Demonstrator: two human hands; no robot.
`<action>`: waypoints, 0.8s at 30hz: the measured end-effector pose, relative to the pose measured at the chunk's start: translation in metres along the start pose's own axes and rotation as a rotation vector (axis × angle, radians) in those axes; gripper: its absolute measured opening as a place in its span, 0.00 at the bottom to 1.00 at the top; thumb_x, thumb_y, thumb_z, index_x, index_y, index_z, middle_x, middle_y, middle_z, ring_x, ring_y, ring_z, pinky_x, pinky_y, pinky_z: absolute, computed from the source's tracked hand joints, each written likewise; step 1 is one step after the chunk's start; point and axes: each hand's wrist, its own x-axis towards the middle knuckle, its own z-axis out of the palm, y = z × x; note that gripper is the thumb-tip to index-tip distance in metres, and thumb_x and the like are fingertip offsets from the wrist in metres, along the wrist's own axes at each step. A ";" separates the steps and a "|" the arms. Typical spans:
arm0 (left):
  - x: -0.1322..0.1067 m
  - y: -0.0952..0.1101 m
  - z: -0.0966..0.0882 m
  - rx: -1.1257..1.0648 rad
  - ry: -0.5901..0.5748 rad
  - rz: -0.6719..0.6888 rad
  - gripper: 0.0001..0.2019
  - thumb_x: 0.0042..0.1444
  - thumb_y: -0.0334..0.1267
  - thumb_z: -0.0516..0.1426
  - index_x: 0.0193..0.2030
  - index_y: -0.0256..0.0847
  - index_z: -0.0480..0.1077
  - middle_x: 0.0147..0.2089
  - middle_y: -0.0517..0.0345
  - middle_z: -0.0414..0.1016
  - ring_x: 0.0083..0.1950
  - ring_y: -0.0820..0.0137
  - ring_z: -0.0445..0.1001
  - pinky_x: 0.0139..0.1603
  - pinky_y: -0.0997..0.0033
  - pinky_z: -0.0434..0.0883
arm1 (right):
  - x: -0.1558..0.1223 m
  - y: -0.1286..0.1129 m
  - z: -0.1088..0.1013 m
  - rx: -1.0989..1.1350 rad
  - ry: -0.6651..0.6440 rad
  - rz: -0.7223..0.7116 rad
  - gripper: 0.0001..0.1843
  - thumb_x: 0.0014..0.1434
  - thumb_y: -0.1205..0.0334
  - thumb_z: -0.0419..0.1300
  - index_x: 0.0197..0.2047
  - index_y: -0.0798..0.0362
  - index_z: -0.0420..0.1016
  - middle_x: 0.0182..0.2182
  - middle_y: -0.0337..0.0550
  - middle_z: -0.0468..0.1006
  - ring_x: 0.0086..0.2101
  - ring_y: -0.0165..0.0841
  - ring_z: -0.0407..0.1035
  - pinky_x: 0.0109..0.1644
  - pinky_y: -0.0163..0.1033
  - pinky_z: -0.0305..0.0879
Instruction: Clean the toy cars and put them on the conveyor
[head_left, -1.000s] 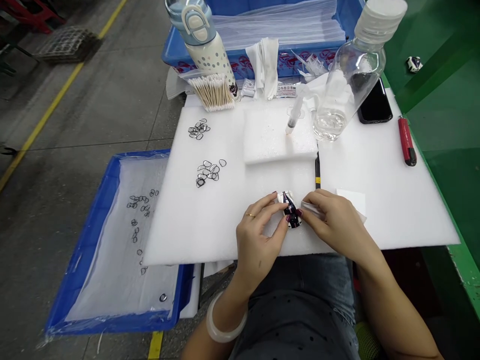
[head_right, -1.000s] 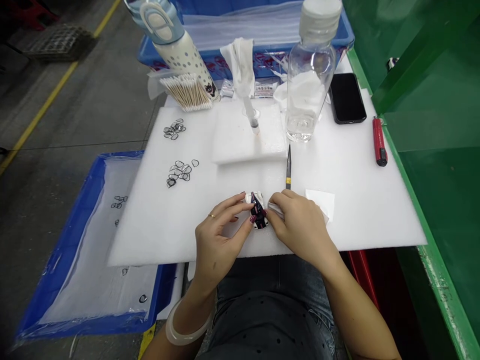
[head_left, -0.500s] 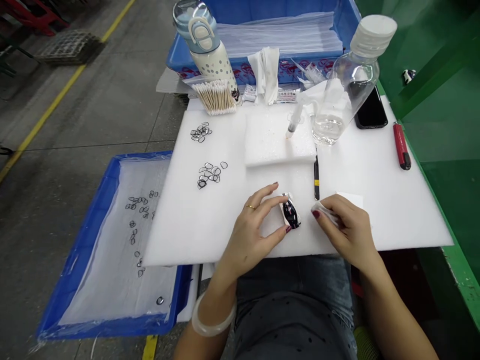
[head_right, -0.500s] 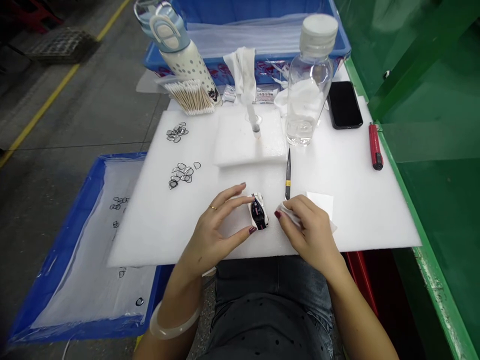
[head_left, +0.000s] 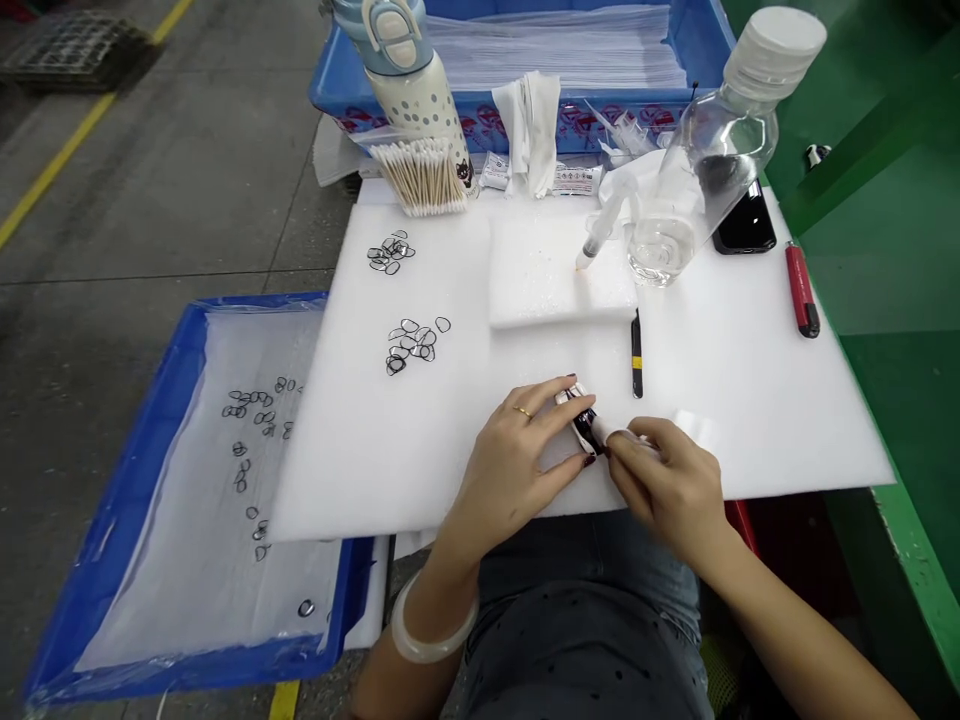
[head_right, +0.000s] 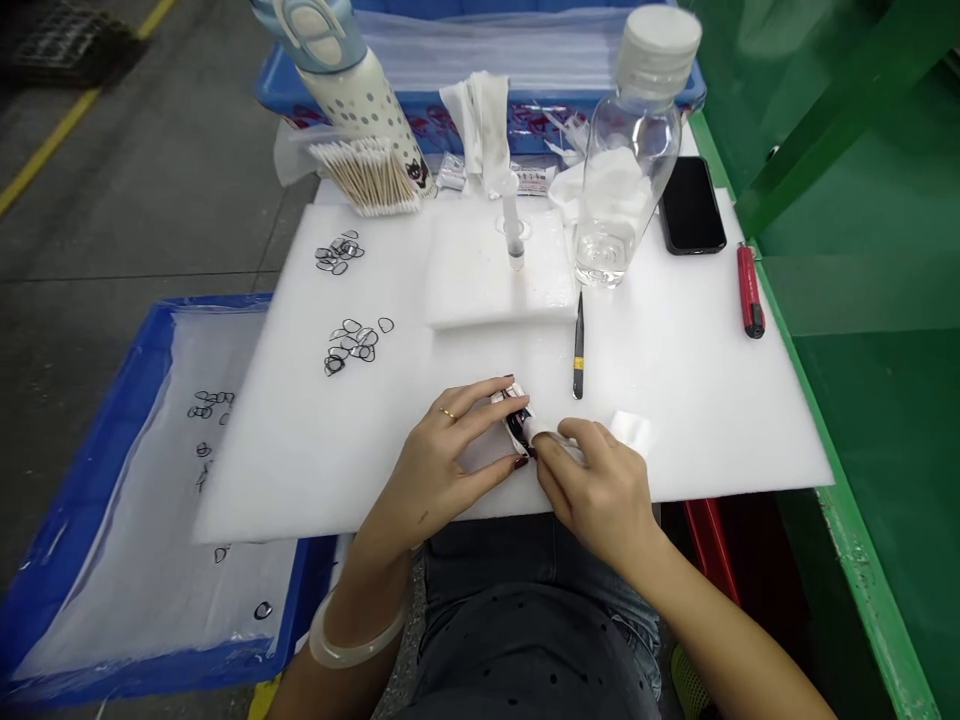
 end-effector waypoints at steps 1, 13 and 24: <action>0.000 0.000 0.000 0.002 0.001 0.003 0.24 0.57 0.32 0.62 0.60 0.49 0.68 0.64 0.53 0.68 0.62 0.58 0.67 0.60 0.50 0.70 | 0.001 0.002 -0.002 0.029 -0.018 0.043 0.09 0.64 0.68 0.56 0.44 0.54 0.77 0.36 0.47 0.76 0.28 0.28 0.68 0.29 0.34 0.64; -0.013 -0.008 -0.005 -0.032 0.193 -0.112 0.21 0.62 0.42 0.58 0.61 0.49 0.65 0.62 0.49 0.69 0.62 0.57 0.70 0.58 0.51 0.73 | 0.036 0.003 -0.017 -0.017 -0.079 0.140 0.21 0.59 0.57 0.61 0.52 0.61 0.72 0.38 0.53 0.79 0.37 0.43 0.72 0.42 0.48 0.67; -0.020 -0.027 0.016 0.044 0.241 -0.119 0.15 0.62 0.46 0.54 0.51 0.47 0.76 0.57 0.52 0.74 0.56 0.58 0.75 0.52 0.58 0.77 | -0.036 0.159 -0.084 -0.257 0.156 0.800 0.25 0.55 0.59 0.58 0.56 0.52 0.68 0.43 0.50 0.80 0.37 0.42 0.75 0.37 0.43 0.67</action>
